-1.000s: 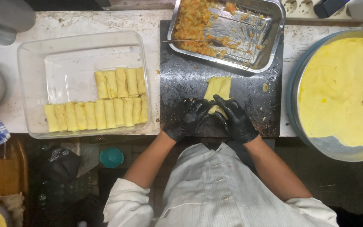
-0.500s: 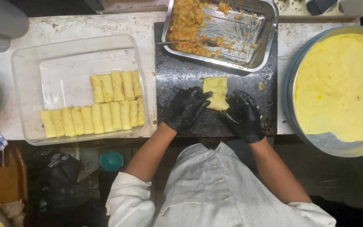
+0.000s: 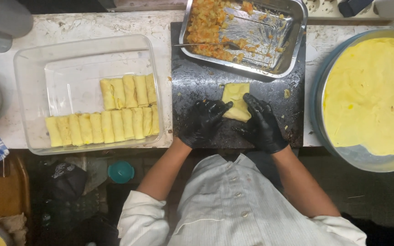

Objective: The person is preparing rolled food items by placing filling on a wrapper, folding the sides, and rolling it up tightly.

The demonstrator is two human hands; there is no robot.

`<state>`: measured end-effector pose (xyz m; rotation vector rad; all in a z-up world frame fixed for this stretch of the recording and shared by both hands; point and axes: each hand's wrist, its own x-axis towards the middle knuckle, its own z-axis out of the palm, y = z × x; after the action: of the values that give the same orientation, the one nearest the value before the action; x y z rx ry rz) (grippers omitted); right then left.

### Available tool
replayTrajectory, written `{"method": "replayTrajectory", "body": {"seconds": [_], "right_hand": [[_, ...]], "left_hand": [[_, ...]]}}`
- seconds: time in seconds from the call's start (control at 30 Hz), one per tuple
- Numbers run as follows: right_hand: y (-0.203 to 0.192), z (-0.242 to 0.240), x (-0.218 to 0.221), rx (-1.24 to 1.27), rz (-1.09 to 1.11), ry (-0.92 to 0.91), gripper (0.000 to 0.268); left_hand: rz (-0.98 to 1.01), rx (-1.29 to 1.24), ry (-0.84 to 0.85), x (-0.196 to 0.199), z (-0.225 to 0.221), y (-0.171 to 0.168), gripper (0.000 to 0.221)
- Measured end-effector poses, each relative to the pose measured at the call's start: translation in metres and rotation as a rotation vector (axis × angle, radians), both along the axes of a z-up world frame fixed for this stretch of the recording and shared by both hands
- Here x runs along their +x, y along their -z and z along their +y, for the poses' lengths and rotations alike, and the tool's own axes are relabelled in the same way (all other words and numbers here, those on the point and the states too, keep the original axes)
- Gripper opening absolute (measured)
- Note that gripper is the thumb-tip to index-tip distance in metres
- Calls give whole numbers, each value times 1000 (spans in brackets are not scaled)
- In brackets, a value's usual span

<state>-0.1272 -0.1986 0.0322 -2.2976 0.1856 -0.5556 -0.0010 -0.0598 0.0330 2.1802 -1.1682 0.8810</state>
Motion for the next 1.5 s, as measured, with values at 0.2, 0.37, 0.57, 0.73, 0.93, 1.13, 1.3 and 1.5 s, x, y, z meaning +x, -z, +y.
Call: {"method": "replayTrajectory", "body": {"seconds": [0.2, 0.37, 0.57, 0.73, 0.93, 1.13, 1.3, 1.5], "right_hand": [[14, 2, -1, -84, -44, -37, 63], [2, 14, 2, -15, -50, 38, 64], [-22, 0, 12, 7, -107, -61, 77], [-17, 9, 17, -53, 85, -49, 74], [-4, 20, 20, 95, -45, -1, 64], [-8, 8, 13, 35, -89, -30, 63], [1, 0, -7, -24, -201, 52, 54], [-3, 8, -23, 23, -85, 162, 54]], "left_hand": [[45, -128, 84, 10, 7, 12, 26], [125, -118, 312, 15, 15, 24, 24], [160, -111, 421, 21, 22, 13, 27], [214, -38, 473, 25, 24, 21, 32], [201, 40, 509, 29, 26, 36, 43], [126, 34, 451, 27, 24, 42, 39], [141, -48, 280, 5, 11, 52, 37], [192, -30, 10, 11, 12, 42, 44]]}}
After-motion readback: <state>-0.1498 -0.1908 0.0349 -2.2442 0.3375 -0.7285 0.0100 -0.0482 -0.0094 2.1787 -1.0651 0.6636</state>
